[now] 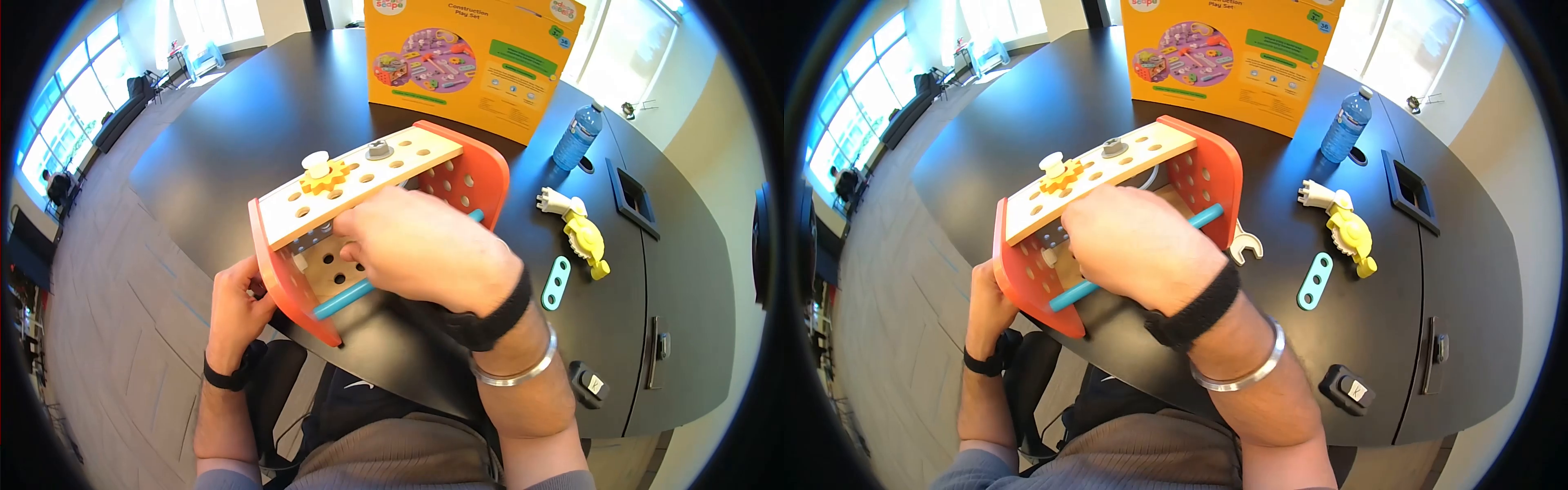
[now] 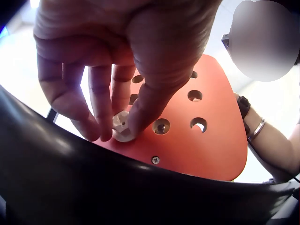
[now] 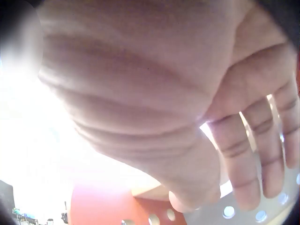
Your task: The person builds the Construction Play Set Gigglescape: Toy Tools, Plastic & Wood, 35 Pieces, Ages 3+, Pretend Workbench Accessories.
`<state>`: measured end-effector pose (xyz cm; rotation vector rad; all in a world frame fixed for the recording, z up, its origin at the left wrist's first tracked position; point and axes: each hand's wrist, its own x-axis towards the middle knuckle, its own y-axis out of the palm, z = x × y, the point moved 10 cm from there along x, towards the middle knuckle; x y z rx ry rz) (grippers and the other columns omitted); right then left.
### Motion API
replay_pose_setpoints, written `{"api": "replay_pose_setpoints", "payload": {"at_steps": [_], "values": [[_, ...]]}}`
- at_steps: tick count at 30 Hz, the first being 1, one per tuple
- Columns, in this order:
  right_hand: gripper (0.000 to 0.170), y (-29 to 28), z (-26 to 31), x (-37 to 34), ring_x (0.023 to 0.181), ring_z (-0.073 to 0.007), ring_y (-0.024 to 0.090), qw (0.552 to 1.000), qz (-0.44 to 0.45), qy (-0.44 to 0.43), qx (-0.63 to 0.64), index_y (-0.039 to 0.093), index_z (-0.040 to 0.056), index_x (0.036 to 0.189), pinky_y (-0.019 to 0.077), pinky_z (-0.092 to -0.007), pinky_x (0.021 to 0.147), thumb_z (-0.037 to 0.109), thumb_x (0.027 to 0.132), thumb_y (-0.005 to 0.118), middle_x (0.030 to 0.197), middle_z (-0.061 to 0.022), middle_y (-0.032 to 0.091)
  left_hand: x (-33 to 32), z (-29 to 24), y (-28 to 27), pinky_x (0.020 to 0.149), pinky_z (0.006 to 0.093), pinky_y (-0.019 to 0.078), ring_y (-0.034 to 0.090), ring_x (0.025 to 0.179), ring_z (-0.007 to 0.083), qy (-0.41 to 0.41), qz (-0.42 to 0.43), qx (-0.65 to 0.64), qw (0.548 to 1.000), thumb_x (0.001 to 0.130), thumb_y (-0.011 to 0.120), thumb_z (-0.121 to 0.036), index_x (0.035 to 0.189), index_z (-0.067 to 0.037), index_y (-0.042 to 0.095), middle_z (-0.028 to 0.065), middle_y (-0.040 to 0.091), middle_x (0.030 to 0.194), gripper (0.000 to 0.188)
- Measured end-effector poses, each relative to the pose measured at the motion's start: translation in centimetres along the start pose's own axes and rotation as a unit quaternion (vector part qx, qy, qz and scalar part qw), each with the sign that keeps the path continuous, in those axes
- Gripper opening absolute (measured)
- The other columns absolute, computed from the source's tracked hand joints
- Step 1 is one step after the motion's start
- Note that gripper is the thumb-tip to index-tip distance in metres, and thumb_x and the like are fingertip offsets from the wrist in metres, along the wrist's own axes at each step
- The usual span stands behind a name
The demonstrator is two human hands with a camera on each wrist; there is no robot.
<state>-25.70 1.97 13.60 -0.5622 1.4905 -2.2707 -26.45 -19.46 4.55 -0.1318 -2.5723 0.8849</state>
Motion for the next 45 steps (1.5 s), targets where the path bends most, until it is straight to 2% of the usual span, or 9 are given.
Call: {"api": "replay_pose_setpoints", "payload": {"at_steps": [3,7,9,12,14,23,30,33,45], "values": [[0.014,-5.0,0.5,-1.3,0.088,-0.0444,0.074,0.986,-0.143,-0.065,0.05,0.078,0.001,0.098,0.0592,-0.0487,0.078,0.015,0.098,0.076,0.088,-0.0221,0.075,-0.2,-0.1,0.4,0.069,0.0288,0.057,0.069,0.075,0.0083,-0.025,0.019,-0.014,0.999,0.096,0.077,-0.003,0.133,0.002,0.073,0.0097,0.077,0.086,0.038],[0.021,-11.3,-3.8,-4.2,0.09,-0.0471,0.074,0.925,-0.376,0.009,0.053,0.079,-0.0005,0.092,0.0593,-0.0539,0.084,0.02,0.098,0.078,0.086,-0.0256,0.074,-0.4,1.8,0.2,0.071,0.0272,0.0573,0.068,0.077,0.0074,-0.032,0.006,-0.034,0.999,0.104,0.07,-0.006,0.136,0.001,0.072,0.0066,0.077,0.092,0.033],[0.026,-11.9,-6.0,-4.5,0.091,-0.0477,0.074,0.911,-0.41,0.043,0.022,0.078,-0.0012,0.093,0.0591,-0.054,0.084,0.024,0.1,0.077,0.088,-0.0255,0.075,-1.1,3.5,1.2,0.075,0.0272,0.0581,0.069,0.08,0.0086,-0.163,0.063,-0.151,0.973,0.111,0.066,-0.011,0.137,0.0,0.072,0.0031,0.077,0.097,0.029],[0.037,-11.2,-9.7,-4.8,0.093,-0.048,0.075,0.886,-0.433,0.163,-0.027,0.078,-0.0018,0.094,0.0595,-0.0549,0.086,0.033,0.106,0.071,0.09,-0.0264,0.077,-1.9,3.2,2.1,0.081,0.0268,0.0582,0.069,0.088,0.0092,-0.19,0.108,-0.185,0.958,0.113,0.069,-0.019,0.145,-0.001,0.066,0.0006,0.076,0.105,0.037],[0.049,-8.1,-12.9,-3.7,0.095,-0.0486,0.076,0.912,-0.282,0.296,-0.025,0.079,-0.002,0.094,0.0599,-0.0563,0.087,0.04,0.112,0.061,0.093,-0.028,0.078,-2.1,2.2,2.3,0.084,0.0273,0.0581,0.069,0.094,0.0093,-0.177,0.126,-0.203,0.955,0.112,0.073,-0.022,0.148,0.0,0.063,0.0007,0.075,0.111,0.043],[0.046,-7.2,-10.4,-2.1,0.092,-0.049,0.075,0.939,-0.284,0.192,-0.012,0.077,-0.0009,0.093,0.0591,-0.06,0.089,0.028,0.116,0.049,0.09,-0.0278,0.077,-2.6,1.7,1.5,0.103,0.033,0.0579,0.068,0.118,0.0125,-0.185,0.113,-0.32,0.922,0.1,0.089,-0.02,0.156,0.001,0.055,0.0037,0.069,0.137,0.069],[0.027,-6.4,-11.0,-1.5,0.105,-0.0513,0.07,0.941,-0.247,0.177,0.149,0.066,-0.0034,0.125,0.0556,-0.0536,0.092,0.019,0.114,0.057,0.11,-0.0314,0.075,-0.9,1.9,-2.1,0.108,0.0374,0.0594,0.068,0.127,0.0169,-0.122,-0.019,-0.246,0.961,0.078,0.103,-0.012,0.161,-0.005,0.053,0.0026,0.065,0.14,0.097],[0.02,-5.4,-11.5,-1.3,0.106,-0.0552,0.071,0.956,-0.217,0.145,0.132,0.062,-0.004,0.12,0.0546,-0.0609,0.092,0.009,0.106,0.057,0.104,-0.0349,0.075,-0.5,1.0,-3.4,0.107,0.0398,0.061,0.064,0.134,0.0205,-0.064,-0.074,-0.179,0.979,0.068,0.105,-0.007,0.165,-0.008,0.051,0.0022,0.057,0.146,0.11],[0.022,-3.0,-12.8,-1.4,0.107,-0.0493,0.076,0.98,-0.061,0.19,0.019,0.077,-0.0084,0.1,0.0606,-0.0544,0.097,0.003,0.087,0.064,0.104,-0.0357,0.076,-0.3,-2.3,-3.1,0.109,0.0436,0.0612,0.058,0.145,0.0317,0.066,-0.105,0.052,0.991,0.071,0.099,-0.001,0.167,-0.007,0.048,0.0129,0.051,0.158,0.108]]}}
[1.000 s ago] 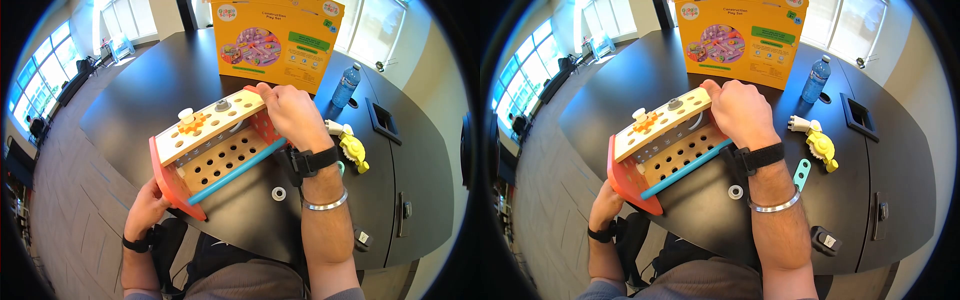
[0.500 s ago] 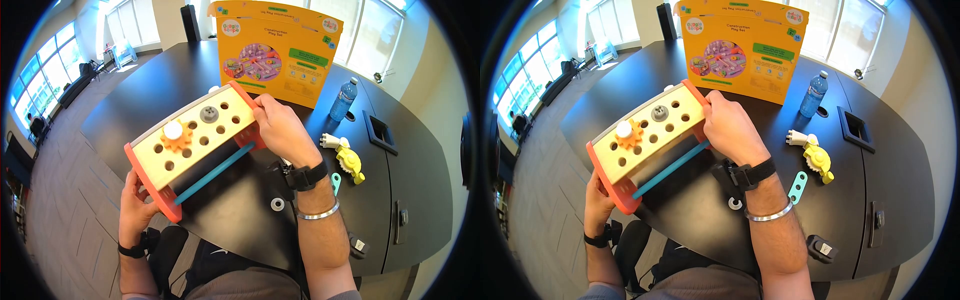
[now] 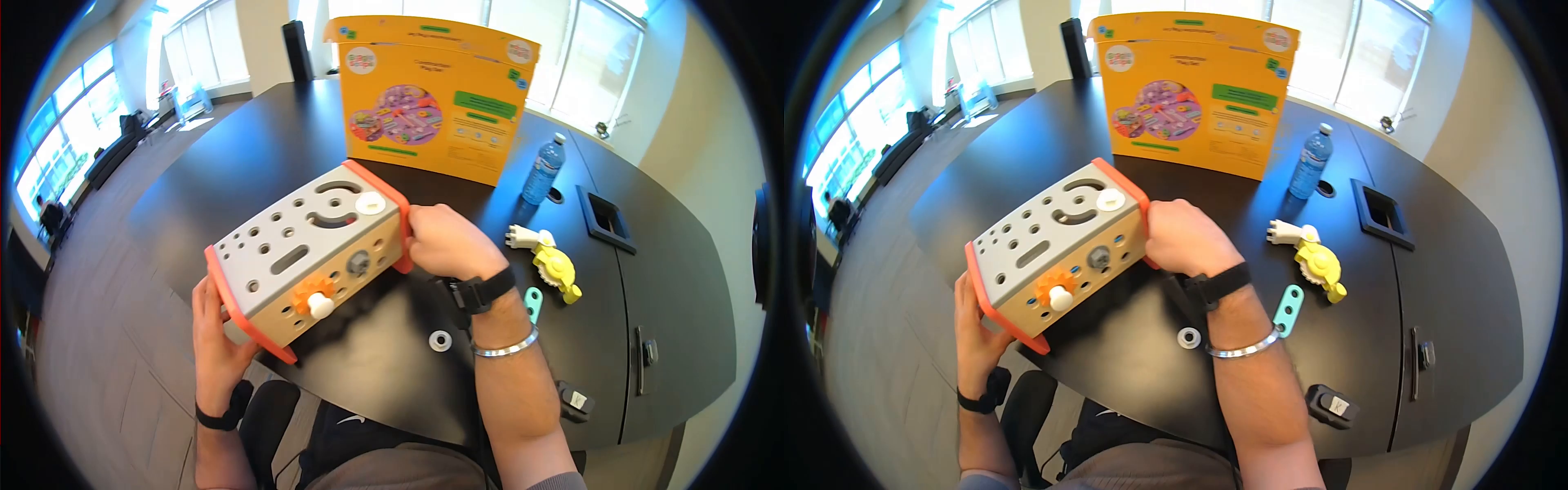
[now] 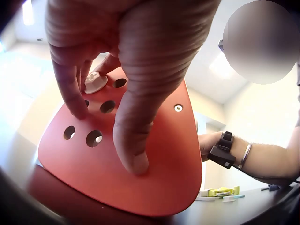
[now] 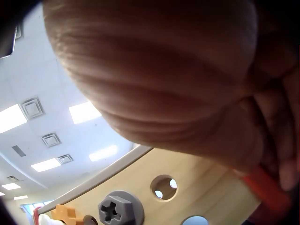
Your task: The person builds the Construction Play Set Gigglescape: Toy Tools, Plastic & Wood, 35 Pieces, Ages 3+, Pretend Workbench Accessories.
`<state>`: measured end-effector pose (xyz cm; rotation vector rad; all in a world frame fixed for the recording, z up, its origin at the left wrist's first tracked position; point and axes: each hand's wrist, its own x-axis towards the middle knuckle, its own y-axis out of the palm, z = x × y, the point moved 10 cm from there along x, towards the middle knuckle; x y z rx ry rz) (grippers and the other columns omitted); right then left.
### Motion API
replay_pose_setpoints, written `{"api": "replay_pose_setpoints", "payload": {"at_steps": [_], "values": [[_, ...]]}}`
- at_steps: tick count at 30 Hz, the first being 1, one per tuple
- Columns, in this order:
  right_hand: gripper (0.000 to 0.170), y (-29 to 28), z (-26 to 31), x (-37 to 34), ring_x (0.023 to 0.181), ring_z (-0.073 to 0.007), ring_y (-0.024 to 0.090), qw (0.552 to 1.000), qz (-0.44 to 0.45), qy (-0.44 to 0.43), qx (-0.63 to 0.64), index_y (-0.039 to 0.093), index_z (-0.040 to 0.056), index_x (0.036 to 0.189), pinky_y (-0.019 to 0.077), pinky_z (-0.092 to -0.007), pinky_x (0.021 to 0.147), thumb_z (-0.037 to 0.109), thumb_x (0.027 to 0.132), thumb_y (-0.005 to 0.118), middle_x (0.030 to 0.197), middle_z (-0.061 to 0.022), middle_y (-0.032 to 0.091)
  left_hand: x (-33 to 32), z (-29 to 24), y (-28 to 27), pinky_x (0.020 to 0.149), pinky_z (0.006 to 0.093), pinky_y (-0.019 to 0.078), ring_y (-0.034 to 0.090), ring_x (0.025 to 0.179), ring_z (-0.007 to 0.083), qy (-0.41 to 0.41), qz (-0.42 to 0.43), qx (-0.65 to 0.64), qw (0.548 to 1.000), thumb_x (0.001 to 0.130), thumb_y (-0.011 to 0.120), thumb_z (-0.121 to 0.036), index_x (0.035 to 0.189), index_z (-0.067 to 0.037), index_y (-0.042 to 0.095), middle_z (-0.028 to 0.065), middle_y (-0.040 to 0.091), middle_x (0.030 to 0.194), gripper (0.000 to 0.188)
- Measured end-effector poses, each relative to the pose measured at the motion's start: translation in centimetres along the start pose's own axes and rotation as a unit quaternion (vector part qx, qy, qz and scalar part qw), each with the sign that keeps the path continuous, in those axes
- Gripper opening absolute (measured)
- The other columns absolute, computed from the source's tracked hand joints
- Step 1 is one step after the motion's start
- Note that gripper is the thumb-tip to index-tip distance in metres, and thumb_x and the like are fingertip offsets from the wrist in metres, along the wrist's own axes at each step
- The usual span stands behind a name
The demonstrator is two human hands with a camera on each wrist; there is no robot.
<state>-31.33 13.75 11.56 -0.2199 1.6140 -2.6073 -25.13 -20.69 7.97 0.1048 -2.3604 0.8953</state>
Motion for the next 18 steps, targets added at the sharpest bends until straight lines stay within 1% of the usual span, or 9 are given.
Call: {"api": "replay_pose_setpoints", "payload": {"at_steps": [2,4,5,8,10,13,15,17,18], "values": [[0.022,-0.1,0.3,0.1,0.103,-0.0486,0.077,0.999,-0.031,-0.041,-0.002,0.079,-0.0078,0.094,0.0618,-0.0538,0.096,0.002,0.082,0.063,0.102,-0.0363,0.075,0.1,-0.5,-0.1,0.109,0.0429,0.0607,0.057,0.145,0.0322,0.009,0.006,0.008,1.0,0.073,0.098,-0.002,0.165,-0.007,0.049,0.0134,0.051,0.157,0.105],[0.023,-0.1,0.4,-0.1,0.103,-0.0493,0.077,0.999,-0.033,-0.037,-0.009,0.079,-0.0084,0.095,0.0619,-0.0539,0.096,0.002,0.082,0.063,0.103,-0.0368,0.075,0.1,-1.1,0.0,0.107,0.0424,0.0608,0.061,0.141,0.0304,0.031,0.005,0.008,0.999,0.074,0.097,-0.002,0.165,-0.006,0.048,0.0125,0.052,0.156,0.103],[0.023,-0.3,0.1,-0.2,0.104,-0.0501,0.077,0.998,-0.05,-0.031,0.011,0.078,-0.0087,0.096,0.0619,-0.0545,0.097,0.002,0.083,0.063,0.104,-0.0371,0.075,-0.1,-0.6,0.1,0.106,0.0417,0.0607,0.064,0.137,0.0292,0.007,0.003,-0.018,1.0,0.075,0.096,-0.001,0.165,-0.006,0.048,0.0117,0.052,0.156,0.102],[0.023,-1.1,-0.6,-1.1,0.112,-0.0491,0.074,0.999,-0.049,0.022,0.009,0.076,-0.0035,0.11,0.0603,-0.0557,0.099,0.012,0.096,0.065,0.109,-0.0334,0.077,-0.1,0.1,0.2,0.104,0.0393,0.0603,0.069,0.127,0.0245,-0.012,0.009,-0.054,0.998,0.076,0.092,0.002,0.164,-0.006,0.047,0.0095,0.054,0.153,0.099],[0.021,-2.0,-1.4,-2.1,0.108,-0.0482,0.075,0.997,-0.077,0.023,-0.005,0.074,-0.0007,0.11,0.0606,-0.0559,0.096,0.016,0.098,0.07,0.107,-0.0293,0.078,-0.2,0.5,0.4,0.103,0.0382,0.0601,0.069,0.126,0.023,-0.038,0.021,-0.048,0.998,0.077,0.09,0.003,0.165,-0.006,0.046,0.0095,0.056,0.153,0.099],[0.024,-4.6,-3.5,-4.8,0.101,-0.0461,0.075,0.988,-0.149,0.015,-0.026,0.073,0.0008,0.106,0.0607,-0.0534,0.088,0.021,0.096,0.08,0.101,-0.0229,0.079,-0.5,1.1,0.1,0.102,0.0377,0.0601,0.069,0.125,0.0232,-0.032,0.017,-0.054,0.998,0.086,0.078,0.008,0.166,-0.005,0.045,0.01,0.055,0.156,0.088],[0.028,-6.8,-5.9,-7.3,0.104,-0.047,0.076,0.972,-0.225,0.002,-0.064,0.074,0.0012,0.104,0.0608,-0.0579,0.089,0.024,0.092,0.085,0.102,-0.0251,0.078,-0.3,1.3,-0.2,0.101,0.0374,0.06,0.069,0.124,0.0235,-0.027,0.016,-0.047,0.998,0.09,0.072,0.01,0.167,-0.005,0.045,0.0101,0.054,0.158,0.084],[0.028,-8.5,-9.5,-10.3,0.104,-0.0449,0.075,0.955,-0.253,0.101,-0.119,0.073,0.0019,0.105,0.0609,-0.0563,0.092,0.023,0.092,0.086,0.105,-0.0211,0.079,-0.3,0.6,-2.5,0.099,0.0346,0.0586,0.068,0.124,0.0239,0.029,-0.11,-0.083,0.99,0.095,0.061,0.014,0.165,-0.005,0.047,0.0103,0.053,0.16,0.074],[0.033,-8.6,-12.3,-11.1,0.108,-0.0439,0.074,0.948,-0.225,0.162,-0.155,0.073,0.0038,0.111,0.0614,-0.0553,0.094,0.025,0.091,0.087,0.11,-0.0187,0.079,-0.1,0.0,-2.7,0.099,0.0346,0.0586,0.068,0.124,0.0239,0.03,-0.111,-0.083,0.99,0.095,0.061,0.014,0.165,-0.005,0.047,0.0103,0.053,0.16,0.074]]}}
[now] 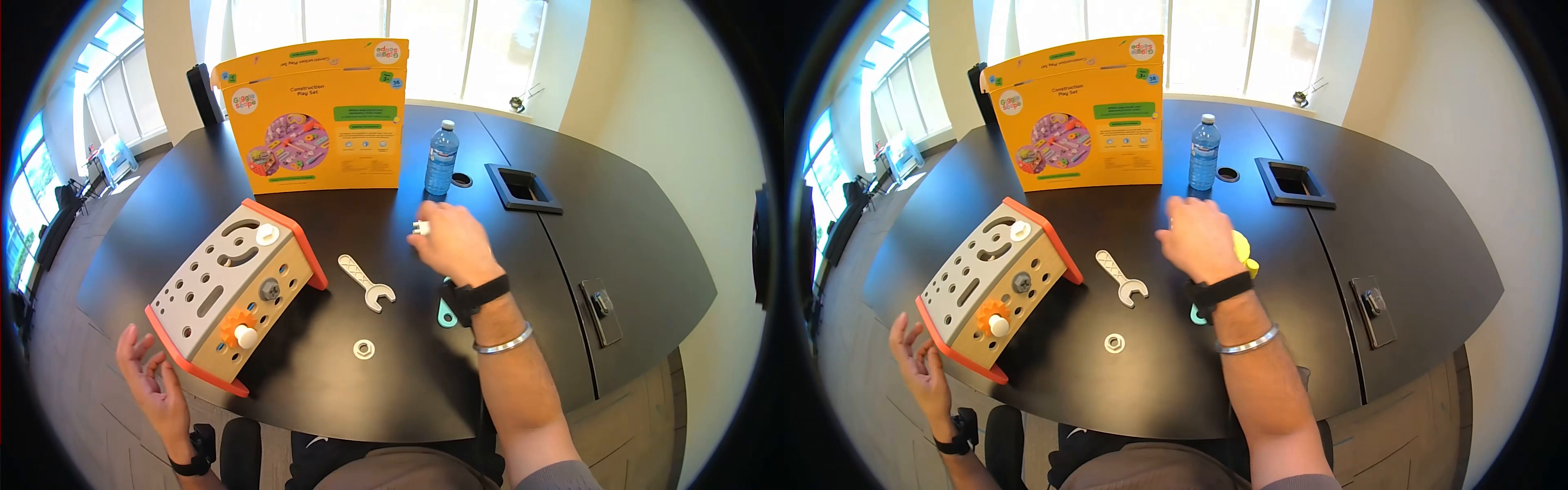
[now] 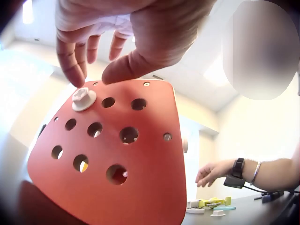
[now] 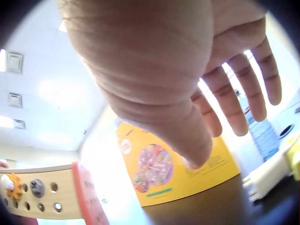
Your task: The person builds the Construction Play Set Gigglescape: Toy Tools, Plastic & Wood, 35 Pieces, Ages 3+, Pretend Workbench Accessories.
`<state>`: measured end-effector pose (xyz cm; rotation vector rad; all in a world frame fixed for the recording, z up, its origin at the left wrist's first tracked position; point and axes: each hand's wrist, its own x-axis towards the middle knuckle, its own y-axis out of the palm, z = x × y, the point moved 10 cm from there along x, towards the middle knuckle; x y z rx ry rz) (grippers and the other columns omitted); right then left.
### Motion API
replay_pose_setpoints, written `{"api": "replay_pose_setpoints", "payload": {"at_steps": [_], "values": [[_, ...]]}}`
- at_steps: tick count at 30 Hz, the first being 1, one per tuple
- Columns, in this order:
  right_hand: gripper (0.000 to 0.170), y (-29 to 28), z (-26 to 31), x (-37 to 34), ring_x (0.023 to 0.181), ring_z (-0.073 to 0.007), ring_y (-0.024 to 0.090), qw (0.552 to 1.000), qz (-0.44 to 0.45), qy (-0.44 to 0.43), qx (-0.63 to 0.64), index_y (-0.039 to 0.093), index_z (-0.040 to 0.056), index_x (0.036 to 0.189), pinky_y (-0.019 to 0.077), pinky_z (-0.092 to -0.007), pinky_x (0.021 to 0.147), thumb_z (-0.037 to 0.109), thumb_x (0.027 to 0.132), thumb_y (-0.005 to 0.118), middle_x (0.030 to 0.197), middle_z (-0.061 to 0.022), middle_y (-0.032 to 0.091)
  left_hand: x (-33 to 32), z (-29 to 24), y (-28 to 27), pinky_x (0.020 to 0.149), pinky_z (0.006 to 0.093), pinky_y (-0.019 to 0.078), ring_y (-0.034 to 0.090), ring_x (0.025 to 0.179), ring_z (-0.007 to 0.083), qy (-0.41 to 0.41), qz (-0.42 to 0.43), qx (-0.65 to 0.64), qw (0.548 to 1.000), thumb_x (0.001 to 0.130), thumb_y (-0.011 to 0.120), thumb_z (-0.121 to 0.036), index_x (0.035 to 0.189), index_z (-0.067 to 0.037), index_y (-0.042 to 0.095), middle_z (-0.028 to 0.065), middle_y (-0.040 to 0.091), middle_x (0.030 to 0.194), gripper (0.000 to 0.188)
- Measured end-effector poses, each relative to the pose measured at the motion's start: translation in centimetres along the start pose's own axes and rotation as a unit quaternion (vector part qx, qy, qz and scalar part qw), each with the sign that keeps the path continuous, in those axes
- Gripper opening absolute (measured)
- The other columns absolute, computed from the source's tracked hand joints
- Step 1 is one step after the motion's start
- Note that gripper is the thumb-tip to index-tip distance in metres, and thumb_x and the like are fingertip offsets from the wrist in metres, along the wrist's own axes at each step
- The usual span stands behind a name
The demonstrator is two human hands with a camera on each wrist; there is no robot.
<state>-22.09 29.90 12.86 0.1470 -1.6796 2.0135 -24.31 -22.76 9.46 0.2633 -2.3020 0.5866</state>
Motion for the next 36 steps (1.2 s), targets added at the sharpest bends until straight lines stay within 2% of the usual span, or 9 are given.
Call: {"api": "replay_pose_setpoints", "payload": {"at_steps": [3,5,8,9,12,21,26,34,36], "values": [[0.064,1.6,-6.6,-1.5,0.119,-0.0433,0.072,0.987,0.102,0.094,-0.082,0.067,0.0082,0.132,0.0622,-0.0534,0.1,0.039,0.084,0.095,0.129,-0.0185,0.072,0.3,-4.3,-2.8,0.096,0.0347,0.0571,0.068,0.118,0.0241,0.077,-0.072,-0.034,0.994,0.097,0.057,0.015,0.155,-0.005,0.054,0.0143,0.056,0.154,0.061],[0.072,1.8,-8.8,-1.8,0.12,-0.0435,0.073,0.981,0.135,0.111,-0.086,0.064,0.0089,0.136,0.0621,-0.0529,0.102,0.041,0.081,0.098,0.132,-0.0188,0.071,0.0,-7.4,-2.7,0.092,0.0354,0.0553,0.067,0.107,0.0229,0.15,0.005,-0.161,0.975,0.099,0.062,0.01,0.135,-0.006,0.064,0.0178,0.062,0.139,0.039],[0.084,2.1,-10.2,-2.5,0.124,-0.0437,0.072,0.971,0.184,0.133,-0.075,0.06,0.0105,0.142,0.062,-0.0522,0.104,0.038,0.075,0.102,0.137,-0.0203,0.068,-0.3,-14.7,-0.1,0.089,0.0354,0.0542,0.065,0.095,0.0212,0.237,0.104,-0.119,0.959,0.099,0.068,0.005,0.115,-0.008,0.07,0.0166,0.068,0.119,0.021],[0.087,2.2,-10.3,-2.7,0.125,-0.0436,0.072,0.969,0.19,0.142,-0.066,0.059,0.0108,0.144,0.0619,-0.052,0.104,0.036,0.073,0.104,0.137,-0.0208,0.068,-0.2,-16.3,1.1,0.084,0.0345,0.0547,0.068,0.09,0.0224,0.218,0.1,-0.14,0.961,0.094,0.075,0.001,0.1,-0.009,0.074,0.0134,0.072,0.106,0.012],[0.096,2.7,-10.3,-2.8,0.129,-0.043,0.069,0.966,0.202,0.152,-0.047,0.056,0.0138,0.151,0.0579,-0.0516,0.109,0.03,0.071,0.105,0.134,-0.021,0.068,-0.5,-19.8,5.6,0.079,0.0382,0.0582,0.074,0.09,0.0253,0.202,0.171,-0.186,0.946,0.085,0.085,0.001,0.093,-0.008,0.077,0.0113,0.077,0.103,0.014],[0.08,3.7,-12.0,-2.6,0.128,-0.0437,0.069,0.959,0.227,0.172,-0.007,0.065,0.008,0.142,0.0587,-0.0493,0.108,0.009,0.069,0.099,0.129,-0.0232,0.072,-3.6,-20.6,19.5,0.099,0.0375,0.0606,0.073,0.12,0.0285,0.151,0.382,-0.157,0.898,0.095,0.083,-0.001,0.131,-0.003,0.071,0.0156,0.075,0.127,0.039],[0.059,-0.6,-8.7,-2.4,0.117,-0.0462,0.072,0.977,0.166,0.13,0.002,0.068,0.007,0.125,0.0613,-0.0485,0.103,0.005,0.072,0.095,0.124,-0.0233,0.07,-6.3,-15.7,24.1,0.1,0.0393,0.061,0.069,0.124,0.0243,-0.08,0.446,-0.292,0.842,0.101,0.082,-0.012,0.148,-0.004,0.058,0.0124,0.069,0.138,0.053],[0.029,-8.3,-0.2,-2.9,0.11,-0.044,0.069,0.986,0.01,-0.098,0.137,0.067,0.0014,0.094,0.0586,-0.0455,0.098,-0.008,0.073,0.085,0.116,-0.0204,0.064,-3.6,-17.3,21.9,0.107,0.0391,0.0578,0.062,0.137,0.0249,0.035,0.35,-0.206,0.913,0.095,0.088,-0.009,0.156,-0.005,0.053,0.0123,0.06,0.151,0.071],[0.026,-10.9,2.9,-4.4,0.107,-0.0433,0.069,0.978,-0.009,-0.128,0.164,0.064,0.0004,0.09,0.058,-0.0452,0.096,-0.013,0.074,0.08,0.118,-0.0194,0.064,-2.5,-18.3,19.9,0.113,0.0423,0.0541,0.059,0.142,0.0299,0.122,0.246,-0.144,0.951,0.09,0.091,-0.01,0.162,-0.003,0.047,0.0168,0.056,0.154,0.086]]}}
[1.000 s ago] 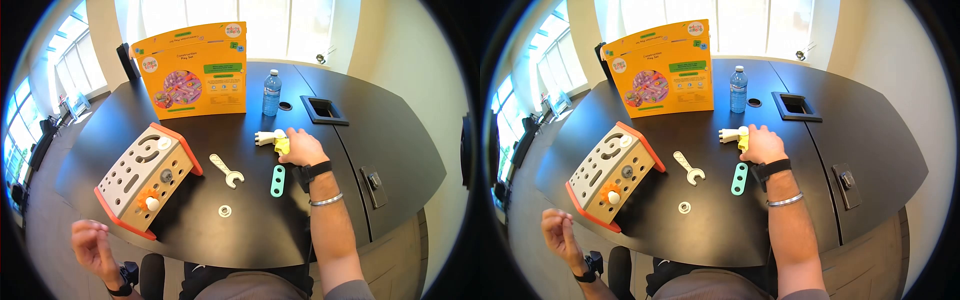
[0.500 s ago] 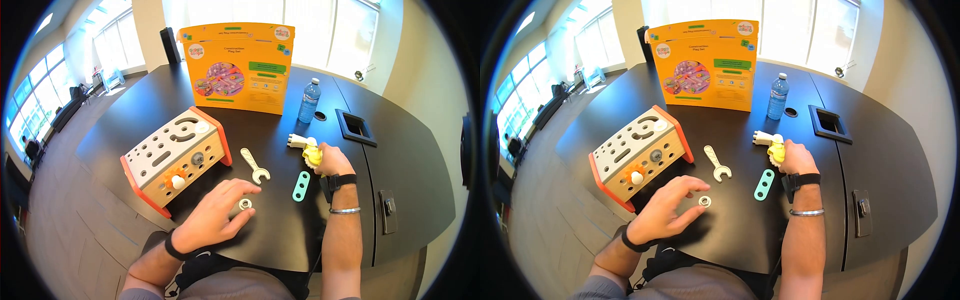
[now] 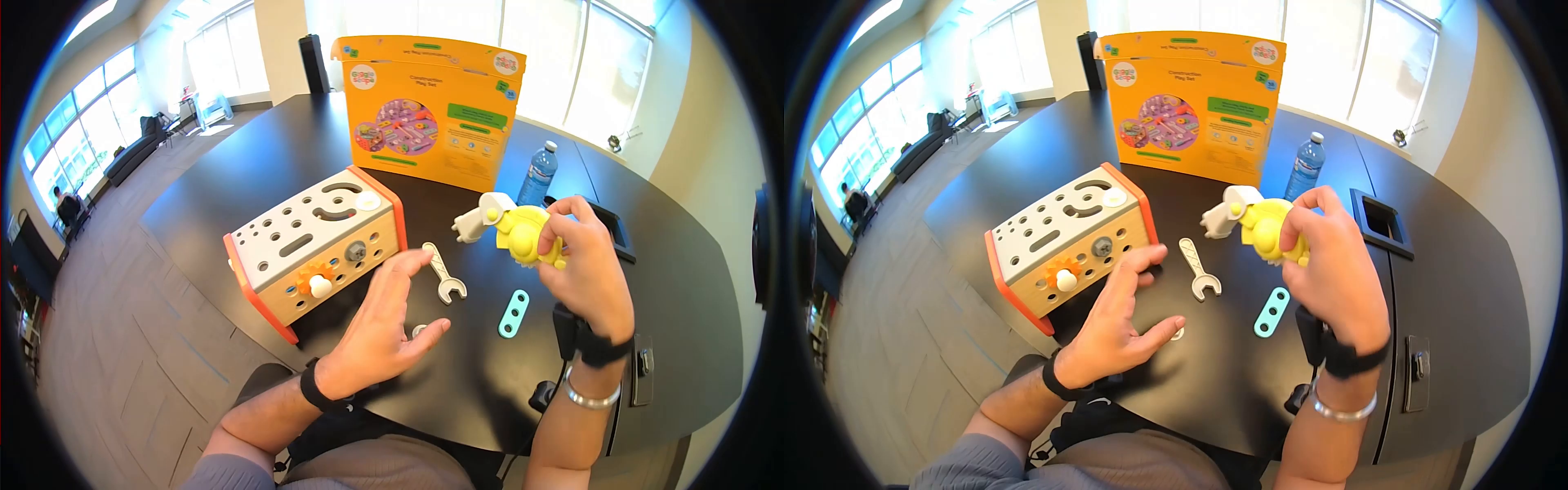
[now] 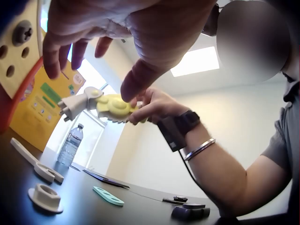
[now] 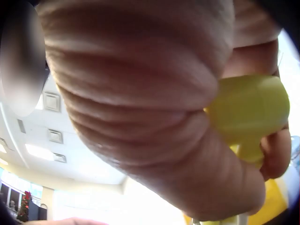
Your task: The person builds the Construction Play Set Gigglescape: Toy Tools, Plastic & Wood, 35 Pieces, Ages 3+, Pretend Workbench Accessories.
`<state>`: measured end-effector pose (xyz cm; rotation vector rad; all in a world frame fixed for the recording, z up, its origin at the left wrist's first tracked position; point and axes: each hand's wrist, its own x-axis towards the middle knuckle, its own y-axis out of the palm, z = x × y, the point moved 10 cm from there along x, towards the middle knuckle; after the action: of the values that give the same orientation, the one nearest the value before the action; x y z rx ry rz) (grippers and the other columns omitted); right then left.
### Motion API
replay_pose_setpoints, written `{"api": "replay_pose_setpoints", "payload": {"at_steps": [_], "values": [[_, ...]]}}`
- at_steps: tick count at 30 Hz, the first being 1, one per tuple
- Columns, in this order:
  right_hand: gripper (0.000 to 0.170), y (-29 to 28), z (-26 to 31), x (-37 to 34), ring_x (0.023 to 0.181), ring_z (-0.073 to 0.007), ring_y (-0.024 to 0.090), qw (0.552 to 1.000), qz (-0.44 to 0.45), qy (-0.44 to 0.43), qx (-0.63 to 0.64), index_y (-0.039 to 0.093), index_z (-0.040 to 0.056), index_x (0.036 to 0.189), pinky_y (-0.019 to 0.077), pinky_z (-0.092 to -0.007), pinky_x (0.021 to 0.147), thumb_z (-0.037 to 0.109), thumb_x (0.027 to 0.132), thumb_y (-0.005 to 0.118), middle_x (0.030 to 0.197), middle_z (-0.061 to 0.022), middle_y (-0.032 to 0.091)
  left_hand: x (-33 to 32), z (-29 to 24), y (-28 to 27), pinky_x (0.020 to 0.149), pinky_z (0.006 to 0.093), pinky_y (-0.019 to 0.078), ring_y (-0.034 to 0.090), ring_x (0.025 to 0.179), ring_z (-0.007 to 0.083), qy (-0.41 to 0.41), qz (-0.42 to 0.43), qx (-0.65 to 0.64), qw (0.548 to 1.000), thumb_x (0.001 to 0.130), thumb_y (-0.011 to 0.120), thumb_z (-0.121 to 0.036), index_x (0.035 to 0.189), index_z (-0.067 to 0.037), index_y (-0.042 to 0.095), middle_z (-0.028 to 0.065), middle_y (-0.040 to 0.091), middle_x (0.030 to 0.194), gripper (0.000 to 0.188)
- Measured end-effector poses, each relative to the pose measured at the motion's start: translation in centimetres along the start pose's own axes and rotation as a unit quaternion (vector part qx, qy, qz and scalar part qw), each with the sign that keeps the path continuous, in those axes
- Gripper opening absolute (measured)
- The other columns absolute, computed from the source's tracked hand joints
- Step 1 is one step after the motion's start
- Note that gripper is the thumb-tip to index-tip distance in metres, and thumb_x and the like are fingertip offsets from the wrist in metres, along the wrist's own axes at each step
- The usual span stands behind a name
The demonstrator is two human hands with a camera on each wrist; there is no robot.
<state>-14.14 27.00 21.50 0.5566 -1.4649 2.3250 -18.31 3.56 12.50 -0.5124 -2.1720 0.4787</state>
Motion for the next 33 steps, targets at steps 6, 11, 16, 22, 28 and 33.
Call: {"api": "replay_pose_setpoints", "payload": {"at_steps": [6,11,16,22,28,33], "values": [[0.028,-0.6,12.1,-3.1,0.082,-0.0282,0.071,0.973,0.048,-0.205,0.095,0.071,0.0043,0.092,0.0598,-0.0392,0.072,-0.014,0.072,0.077,0.127,-0.0159,0.067,0.4,-3.0,-4.6,0.121,0.0479,0.0451,0.054,0.149,0.0416,0.029,-0.099,0.121,0.987,0.086,0.088,-0.002,0.163,-0.001,0.04,0.0262,0.052,0.16,0.091],[0.037,1.2,16.9,-4.5,0.088,-0.0248,0.076,0.946,0.002,-0.286,0.152,0.084,0.0077,0.106,0.0626,-0.034,0.07,-0.012,0.075,0.084,0.134,-0.0206,0.072,-0.6,-2.1,-9.7,0.11,0.0507,0.0498,0.062,0.126,0.0456,-0.025,-0.115,0.159,0.98,0.081,0.062,0.015,0.146,-0.006,0.059,0.021,0.066,0.132,0.068],[0.048,-0.2,18.0,-4.8,0.1,-0.0301,0.078,0.932,-0.005,-0.308,0.19,0.083,0.0068,0.124,0.0665,-0.0374,0.081,-0.005,0.078,0.088,0.132,-0.0223,0.073,-2.5,0.8,-17.9,0.09,0.0407,0.0628,0.076,0.106,0.0258,-0.135,-0.198,0.003,0.971,0.106,0.072,-0.01,0.153,-0.005,0.051,0.0148,0.074,0.12,0.052],[0.036,0.4,17.0,-5.3,0.09,-0.0296,0.075,0.937,0.009,-0.319,0.143,0.082,0.0074,0.113,0.0608,-0.0384,0.075,0.003,0.078,0.091,0.11,-0.0102,0.077,-2.0,9.3,-25.7,0.089,0.0337,0.0624,0.073,0.105,0.0141,-0.132,-0.21,-0.029,0.968,0.11,0.075,-0.015,0.156,-0.007,0.051,0.0072,0.072,0.119,0.052],[0.03,1.0,17.0,-5.2,0.085,-0.0279,0.072,0.936,0.035,-0.324,0.133,0.081,0.0086,0.109,0.0574,-0.0387,0.073,0.007,0.081,0.091,0.105,-0.0059,0.076,-1.1,12.6,-25.6,0.089,0.0311,0.0606,0.071,0.1,0.0125,-0.177,-0.163,0.051,0.969,0.109,0.077,-0.016,0.155,-0.009,0.053,0.0039,0.072,0.113,0.052],[0.029,1.3,17.2,-5.2,0.085,-0.0278,0.072,0.936,0.046,-0.324,0.132,0.081,0.0086,0.108,0.0573,-0.0389,0.074,0.008,0.081,0.092,0.104,-0.0054,0.076,-0.5,12.4,-25.2,0.09,0.0309,0.0606,0.071,0.101,0.012,-0.171,-0.144,0.064,0.973,0.107,0.078,-0.013,0.153,-0.008,0.054,0.0029,0.072,0.112,0.052]]}}
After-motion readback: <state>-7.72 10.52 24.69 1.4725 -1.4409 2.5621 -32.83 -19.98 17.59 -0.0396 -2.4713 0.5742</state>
